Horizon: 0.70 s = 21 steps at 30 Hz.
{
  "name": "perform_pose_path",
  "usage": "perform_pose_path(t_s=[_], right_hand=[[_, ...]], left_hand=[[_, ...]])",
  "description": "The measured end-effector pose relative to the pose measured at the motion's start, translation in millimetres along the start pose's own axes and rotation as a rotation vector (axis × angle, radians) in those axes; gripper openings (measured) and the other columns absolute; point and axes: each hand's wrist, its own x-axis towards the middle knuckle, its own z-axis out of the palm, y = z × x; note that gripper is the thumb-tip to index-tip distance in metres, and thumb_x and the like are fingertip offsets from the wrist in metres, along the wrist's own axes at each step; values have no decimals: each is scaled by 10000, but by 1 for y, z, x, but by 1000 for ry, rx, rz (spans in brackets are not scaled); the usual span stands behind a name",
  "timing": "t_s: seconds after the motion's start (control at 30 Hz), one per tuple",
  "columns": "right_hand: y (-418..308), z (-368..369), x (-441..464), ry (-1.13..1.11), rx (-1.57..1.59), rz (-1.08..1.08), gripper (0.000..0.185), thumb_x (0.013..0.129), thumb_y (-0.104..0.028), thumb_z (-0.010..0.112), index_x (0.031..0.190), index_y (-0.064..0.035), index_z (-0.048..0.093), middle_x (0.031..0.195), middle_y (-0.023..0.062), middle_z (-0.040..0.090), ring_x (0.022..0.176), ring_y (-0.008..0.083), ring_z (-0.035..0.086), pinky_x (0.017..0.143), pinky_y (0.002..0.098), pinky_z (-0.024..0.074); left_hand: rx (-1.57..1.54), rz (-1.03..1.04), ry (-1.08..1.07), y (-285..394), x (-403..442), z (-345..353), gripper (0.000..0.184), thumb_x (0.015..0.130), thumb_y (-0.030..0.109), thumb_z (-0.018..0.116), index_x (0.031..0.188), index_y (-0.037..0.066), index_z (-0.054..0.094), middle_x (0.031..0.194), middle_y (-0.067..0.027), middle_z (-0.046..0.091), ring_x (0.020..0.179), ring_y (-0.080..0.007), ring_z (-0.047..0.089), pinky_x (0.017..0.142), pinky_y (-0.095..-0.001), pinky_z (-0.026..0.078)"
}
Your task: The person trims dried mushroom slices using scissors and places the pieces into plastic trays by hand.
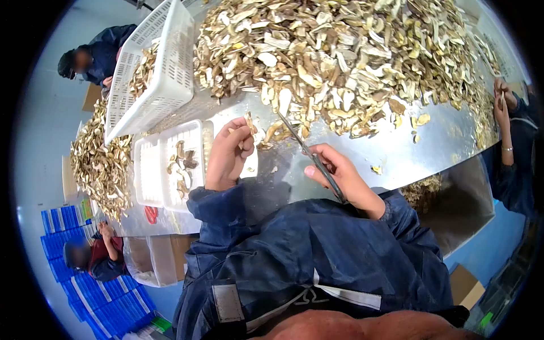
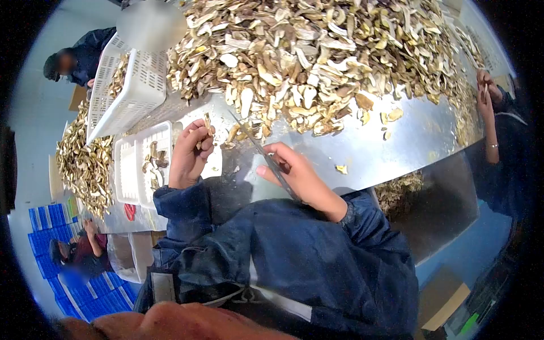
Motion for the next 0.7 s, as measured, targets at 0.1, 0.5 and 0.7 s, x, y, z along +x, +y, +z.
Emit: perform_pose_path(t_s=[0.1, 0.5, 0.7], right_hand=[[-10, 9, 2, -10, -145, -42, 460, 883, -290, 809, 1206, -44, 592, 775, -5, 536, 687, 87, 484, 605, 263, 404], [-28, 43, 8, -137, -149, 61, 467, 849, -254, 838, 1188, -31, 609, 794, -44, 489, 735, 67, 447, 651, 228, 398], [-33, 61, 5, -125, -160, 116, 406, 883, -235, 803, 1182, -21, 628, 779, -42, 538, 711, 66, 456, 640, 232, 396]], left_hand=[[-173, -21, -103, -1, -12, -11, 157, 941, 61, 552, 1095, 35, 544, 898, -54, 611, 612, -62, 426, 465, -186, 334], [-90, 28, -52, -13, -48, -24, 97, 945, 39, 602, 1040, 54, 593, 812, -20, 613, 588, -86, 518, 491, -231, 352], [-142, 54, -81, -17, -54, -34, 79, 939, 71, 642, 1004, 41, 608, 803, -21, 621, 593, -69, 559, 484, -204, 413]])
